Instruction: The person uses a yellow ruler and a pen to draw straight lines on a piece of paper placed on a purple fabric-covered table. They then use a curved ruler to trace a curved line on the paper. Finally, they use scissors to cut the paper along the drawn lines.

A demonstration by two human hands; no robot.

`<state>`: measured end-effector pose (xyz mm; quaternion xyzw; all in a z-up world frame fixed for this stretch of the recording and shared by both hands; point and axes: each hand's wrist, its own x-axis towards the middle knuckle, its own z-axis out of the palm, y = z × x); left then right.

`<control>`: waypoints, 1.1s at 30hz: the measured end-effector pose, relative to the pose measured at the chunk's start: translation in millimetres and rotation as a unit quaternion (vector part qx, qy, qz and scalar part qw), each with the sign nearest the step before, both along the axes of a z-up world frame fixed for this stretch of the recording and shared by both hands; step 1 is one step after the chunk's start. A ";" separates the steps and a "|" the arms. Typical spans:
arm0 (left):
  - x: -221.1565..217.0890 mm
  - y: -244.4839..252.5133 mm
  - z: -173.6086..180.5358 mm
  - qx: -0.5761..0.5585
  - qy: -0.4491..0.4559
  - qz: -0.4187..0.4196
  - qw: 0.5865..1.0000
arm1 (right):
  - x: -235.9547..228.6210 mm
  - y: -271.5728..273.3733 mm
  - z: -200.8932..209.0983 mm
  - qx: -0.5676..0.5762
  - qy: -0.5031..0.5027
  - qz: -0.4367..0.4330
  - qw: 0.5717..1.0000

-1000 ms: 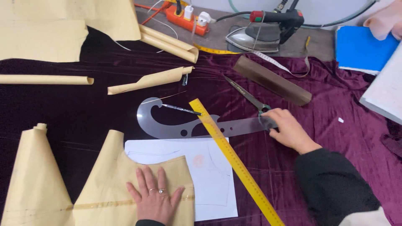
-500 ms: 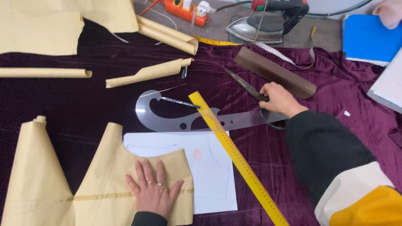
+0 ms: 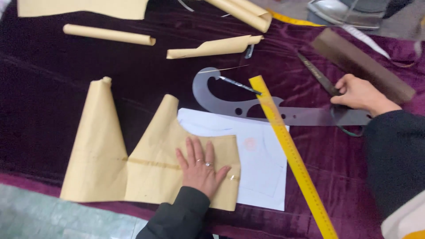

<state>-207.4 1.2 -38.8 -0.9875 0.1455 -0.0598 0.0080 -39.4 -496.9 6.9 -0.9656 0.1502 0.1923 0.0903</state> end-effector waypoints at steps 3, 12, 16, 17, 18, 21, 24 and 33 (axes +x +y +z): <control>-0.5 -0.6 2.2 -0.007 -0.011 0.002 1.000 | -0.8 11.1 4.8 0.004 -0.011 -0.010 1.000; 0.4 -2.4 8.5 -0.004 0.037 0.006 0.999 | -2.5 23.3 13.0 -0.038 -0.007 -0.019 0.999; 0.4 -2.4 10.0 -0.010 0.036 0.005 0.999 | -5.9 31.3 23.7 -0.018 0.016 -0.059 0.998; 0.3 -2.4 11.1 -0.012 0.039 0.004 0.999 | -6.0 28.9 21.9 -0.014 0.011 -0.055 0.998; 0.3 -2.4 10.5 -0.013 0.039 0.005 0.999 | -7.3 29.3 23.8 -0.015 0.012 -0.054 0.998; 0.2 -2.2 9.2 -0.015 0.028 0.007 0.999 | -10.4 22.2 25.6 -0.032 -0.003 -0.018 0.999; 0.3 -2.0 9.4 -0.007 0.042 0.004 0.999 | -12.9 1.6 26.7 -0.061 -0.066 0.051 0.995; -0.7 -1.6 12.0 -0.026 0.019 0.005 0.999 | -14.0 -75.6 17.0 -0.052 -0.339 0.217 0.914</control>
